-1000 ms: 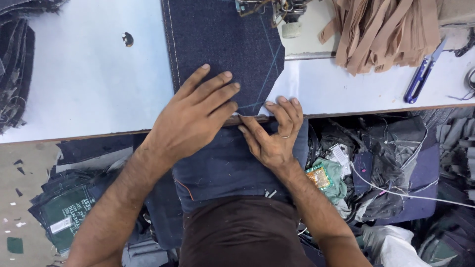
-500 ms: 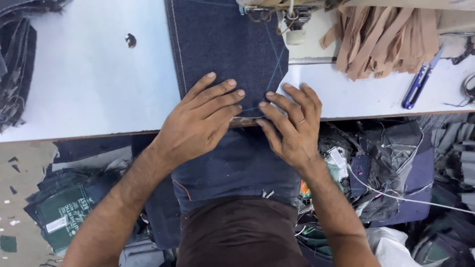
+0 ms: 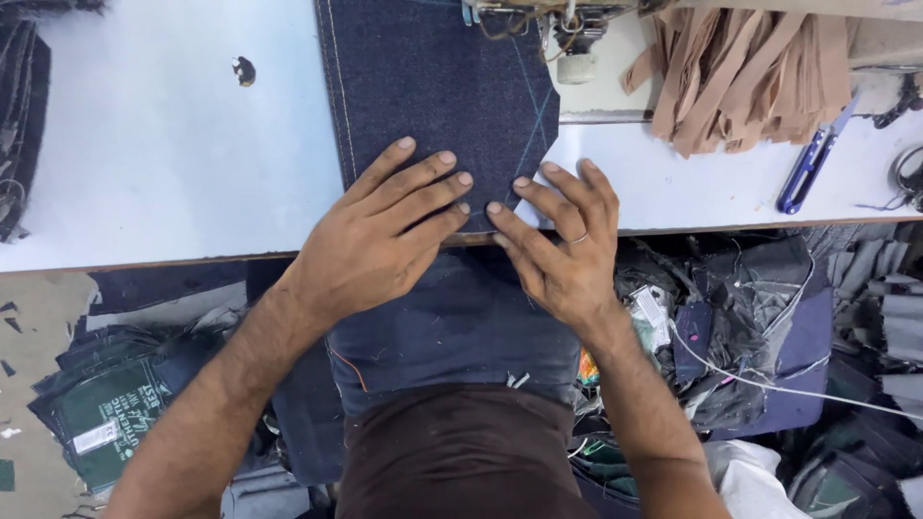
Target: Sew denim fabric pieces together using an industrial sewing machine.
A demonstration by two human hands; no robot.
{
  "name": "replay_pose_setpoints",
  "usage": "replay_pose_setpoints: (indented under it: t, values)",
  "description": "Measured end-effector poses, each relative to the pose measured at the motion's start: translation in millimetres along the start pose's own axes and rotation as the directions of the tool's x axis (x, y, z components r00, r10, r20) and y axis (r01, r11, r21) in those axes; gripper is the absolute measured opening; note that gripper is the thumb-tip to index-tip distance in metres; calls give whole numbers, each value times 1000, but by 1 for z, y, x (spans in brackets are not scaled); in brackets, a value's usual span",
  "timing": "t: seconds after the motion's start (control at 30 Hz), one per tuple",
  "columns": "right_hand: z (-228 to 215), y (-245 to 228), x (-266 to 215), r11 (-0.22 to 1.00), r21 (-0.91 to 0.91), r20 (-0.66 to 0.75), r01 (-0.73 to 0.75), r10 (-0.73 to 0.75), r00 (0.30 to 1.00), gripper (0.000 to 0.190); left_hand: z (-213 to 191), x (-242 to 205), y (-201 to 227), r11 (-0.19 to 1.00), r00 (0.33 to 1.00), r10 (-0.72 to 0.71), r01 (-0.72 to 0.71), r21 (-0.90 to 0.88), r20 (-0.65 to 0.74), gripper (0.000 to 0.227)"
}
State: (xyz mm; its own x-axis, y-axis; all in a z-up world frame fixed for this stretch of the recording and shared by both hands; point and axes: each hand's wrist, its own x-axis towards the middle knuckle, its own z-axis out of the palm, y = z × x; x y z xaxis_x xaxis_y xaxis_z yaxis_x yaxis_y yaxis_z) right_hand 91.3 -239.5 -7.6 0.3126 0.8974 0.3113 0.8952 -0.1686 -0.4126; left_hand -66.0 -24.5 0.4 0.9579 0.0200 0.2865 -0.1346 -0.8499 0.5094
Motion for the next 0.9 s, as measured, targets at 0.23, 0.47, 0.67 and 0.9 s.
replay_pose_setpoints:
  t: [0.23, 0.47, 0.67, 0.9]
  values:
    - [0, -3, -9, 999, -37, 67, 4, -1, 998, 40, 1, 1, 2, 999, 1000, 5, -6, -48, -29, 31]
    - [1, -5, -10, 994, -113, 101, 11, 0, 995, 47, 4, 4, 5, 999, 996, -37, 38, 17, -81, 19]
    - [3, -1, -2, 985, -173, 101, 11, 6, 995, 48, 3, 9, -2, 998, 997, -66, 64, -28, -45, 21]
    - [-5, 5, 30, 985, -170, 146, -16, 41, 988, 53, -2, 29, -23, 999, 997, -52, 52, -9, -59, 20]
